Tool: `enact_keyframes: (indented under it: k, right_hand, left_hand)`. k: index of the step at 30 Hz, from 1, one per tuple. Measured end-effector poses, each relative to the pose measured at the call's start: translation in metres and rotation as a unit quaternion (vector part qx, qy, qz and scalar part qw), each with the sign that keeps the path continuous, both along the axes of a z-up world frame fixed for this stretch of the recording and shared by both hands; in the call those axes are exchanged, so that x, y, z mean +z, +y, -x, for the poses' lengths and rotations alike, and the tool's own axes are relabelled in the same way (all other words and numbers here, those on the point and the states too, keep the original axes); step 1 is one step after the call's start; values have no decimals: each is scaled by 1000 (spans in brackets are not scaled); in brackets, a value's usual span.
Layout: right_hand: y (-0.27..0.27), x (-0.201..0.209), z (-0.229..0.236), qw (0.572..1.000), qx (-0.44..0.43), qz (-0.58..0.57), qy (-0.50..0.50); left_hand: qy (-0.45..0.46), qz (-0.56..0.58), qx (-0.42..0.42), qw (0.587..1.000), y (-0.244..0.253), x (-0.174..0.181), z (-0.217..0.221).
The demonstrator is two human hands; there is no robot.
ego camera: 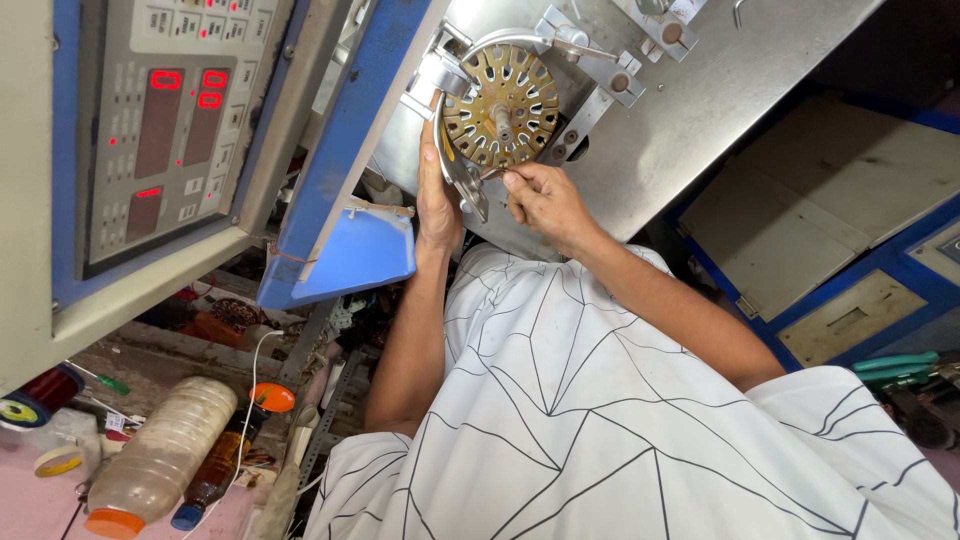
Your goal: The person uses a hex key to tighten screws on a circular stator mounted in a winding machine. They then insert a small metal pin into the stator and press buttons on the machine's control panel.
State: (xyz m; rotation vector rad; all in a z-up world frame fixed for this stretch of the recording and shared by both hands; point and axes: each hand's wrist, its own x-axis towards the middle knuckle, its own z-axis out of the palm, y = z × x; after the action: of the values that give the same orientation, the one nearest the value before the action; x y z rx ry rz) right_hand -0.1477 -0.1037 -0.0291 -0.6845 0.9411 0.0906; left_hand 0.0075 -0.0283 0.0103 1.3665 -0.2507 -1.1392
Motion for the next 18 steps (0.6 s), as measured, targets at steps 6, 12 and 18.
enact_keyframes:
  k: [6,12,18]
  right_hand:
    - [-2,-2,4,993,28,90,-75]
    - [-2,-4,3,997,-3,-36,-66]
    - [-3,-3,6,993,-19,-91,-77]
  left_hand:
    - [-27,12,-37,999,5,-3,-1]
    - [-56,16,-96,994,7,-4,-4]
    - [-66,-1,-125,990,1,5,-6]
